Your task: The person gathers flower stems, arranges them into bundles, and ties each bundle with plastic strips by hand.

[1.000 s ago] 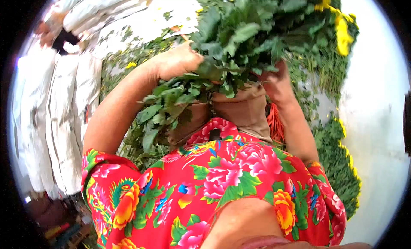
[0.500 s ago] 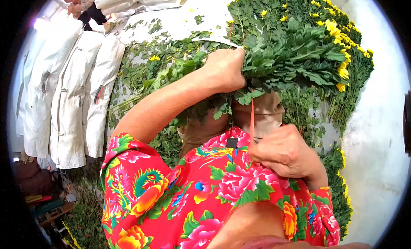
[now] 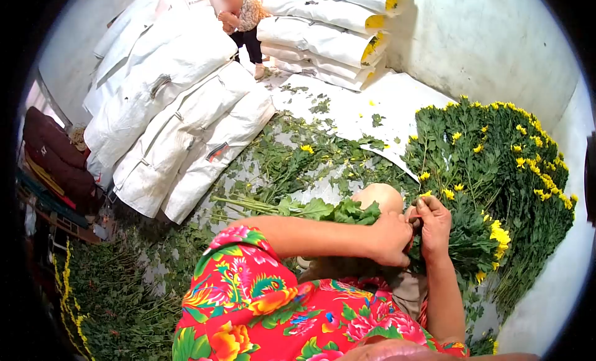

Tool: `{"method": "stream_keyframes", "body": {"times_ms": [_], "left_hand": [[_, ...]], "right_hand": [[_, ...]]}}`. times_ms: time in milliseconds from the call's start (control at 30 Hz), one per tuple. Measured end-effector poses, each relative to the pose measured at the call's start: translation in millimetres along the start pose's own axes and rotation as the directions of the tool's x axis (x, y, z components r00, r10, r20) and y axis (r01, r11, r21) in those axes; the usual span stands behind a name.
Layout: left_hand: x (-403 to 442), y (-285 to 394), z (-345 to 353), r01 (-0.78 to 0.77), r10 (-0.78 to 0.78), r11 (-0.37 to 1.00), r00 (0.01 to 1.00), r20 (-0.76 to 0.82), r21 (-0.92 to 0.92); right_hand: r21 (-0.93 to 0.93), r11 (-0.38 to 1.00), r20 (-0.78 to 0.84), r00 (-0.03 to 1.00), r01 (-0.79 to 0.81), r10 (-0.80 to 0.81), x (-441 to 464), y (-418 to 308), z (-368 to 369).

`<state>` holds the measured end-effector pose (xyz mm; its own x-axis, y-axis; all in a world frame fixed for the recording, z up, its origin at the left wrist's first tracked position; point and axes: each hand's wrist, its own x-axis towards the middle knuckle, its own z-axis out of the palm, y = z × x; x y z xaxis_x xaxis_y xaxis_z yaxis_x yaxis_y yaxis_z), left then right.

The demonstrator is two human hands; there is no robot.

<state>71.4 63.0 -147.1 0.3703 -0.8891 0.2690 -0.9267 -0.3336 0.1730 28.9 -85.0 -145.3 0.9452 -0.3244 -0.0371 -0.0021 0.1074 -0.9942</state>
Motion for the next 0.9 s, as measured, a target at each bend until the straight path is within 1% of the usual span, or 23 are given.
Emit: {"method": "stream_keyframes", "body": {"times_ms": [33, 67, 133, 200, 233, 300, 333, 367, 400, 433, 467, 500, 533, 567, 600, 633, 667, 700, 767, 800, 867, 900], "left_hand": [[7, -10, 0, 0.039, 0.014, 0.974, 0.972, 0.235, -0.221], [15, -19, -9, 0.128, 0.08, 0.901, 0.891, 0.447, -0.415], [25, -39, -3, -0.036, 0.165, 0.95, 0.899, 0.405, -0.309], [36, -33, -50, -0.068, 0.103, 0.994, 0.826, 0.554, -0.084], [36, -35, -57, -0.068, 0.102, 0.994, 0.827, 0.553, -0.082], [37, -39, -63, 0.192, -0.039, 0.949, 0.859, 0.511, -0.25], [39, -51, -52, 0.192, -0.038, 0.949, 0.858, 0.512, -0.25], [42, -69, -28, 0.232, 0.001, 0.874, 0.877, 0.48, -0.428], [42, -75, -25, 0.262, 0.03, 0.764, 0.898, 0.439, -0.589], [36, -75, -20, 0.373, -0.049, 0.692, 0.878, 0.476, -0.618], [35, -69, -23, 0.378, -0.051, 0.691, 0.876, 0.48, -0.616], [32, -64, -26, 0.328, -0.083, 0.775, 0.9, 0.428, -0.54], [29, -61, -26, 0.281, -0.108, 0.847, 0.923, 0.37, -0.451], [31, -58, -25, 0.257, -0.124, 0.853, 0.945, 0.303, -0.454], [32, -60, -25, 0.262, -0.127, 0.851, 0.943, 0.306, -0.455], [35, -63, -27, 0.067, -0.037, 0.931, 0.995, 0.091, -0.359], [37, -62, -33, -0.111, 0.089, 0.97, 0.99, -0.114, -0.214], [38, -60, -37, -0.111, 0.089, 0.971, 0.99, -0.114, -0.214], [40, -59, -41, -0.223, 0.214, 0.975, 0.915, -0.342, 0.012], [41, -60, -42, -0.223, 0.214, 0.975, 0.915, -0.341, 0.013], [43, -62, -41, -0.22, 0.192, 0.973, 0.936, -0.295, -0.064], [42, -60, -40, -0.22, 0.192, 0.973, 0.937, -0.293, -0.067]], "right_hand": [[0.015, 0.999, 0.022, 0.999, 0.036, -0.036, -3, 2, 0], [0.018, 0.999, 0.025, 0.999, 0.04, -0.04, -4, 3, 0], [0.04, 0.993, -0.032, 0.994, 0.107, -0.106, -5, 4, -1], [0.07, 0.989, -0.062, 0.99, 0.128, -0.124, -6, 4, -1], [0.101, 0.984, -0.094, 0.986, 0.149, -0.14, -6, 4, -2], [0.14, 0.974, -0.147, 0.977, 0.177, -0.156, -8, 3, 0], [0.141, 0.974, -0.148, 0.977, 0.176, -0.155, -10, 2, 0], [0.159, 0.97, -0.149, 0.976, 0.183, -0.159, -13, 1, 0], [0.178, 0.966, -0.148, 0.975, 0.19, -0.164, -14, 0, 0], [0.18, 0.966, -0.147, 0.976, 0.187, -0.161, -15, -1, 0], [0.158, 0.972, -0.095, 0.982, 0.176, -0.162, -16, -2, 1], [0.136, 0.976, -0.044, 0.986, 0.167, -0.163, -17, -2, 1], [0.139, 0.976, -0.042, 0.986, 0.164, -0.16, -17, -2, 1], [0.16, 0.976, -0.05, 0.989, 0.147, -0.141, -16, -2, -1], [0.18, 0.975, -0.056, 0.991, 0.128, -0.12, -15, -2, -4], [0.196, 0.971, -0.051, 0.99, 0.138, -0.131, -14, 0, -5], [0.197, 0.971, -0.051, 0.99, 0.138, -0.131, -13, 2, -5], [0.204, 0.969, -0.061, 0.989, 0.141, -0.131, -14, 4, -6], [0.212, 0.966, -0.07, 0.988, 0.147, -0.135, -13, 4, -6], [0.197, 0.967, -0.07, 0.987, 0.158, -0.147, -14, 3, -5], [0.183, 0.969, -0.073, 0.985, 0.166, -0.155, -16, 2, -4], [0.192, 0.966, -0.087, 0.984, 0.173, -0.159, -15, 2, -2]]}}
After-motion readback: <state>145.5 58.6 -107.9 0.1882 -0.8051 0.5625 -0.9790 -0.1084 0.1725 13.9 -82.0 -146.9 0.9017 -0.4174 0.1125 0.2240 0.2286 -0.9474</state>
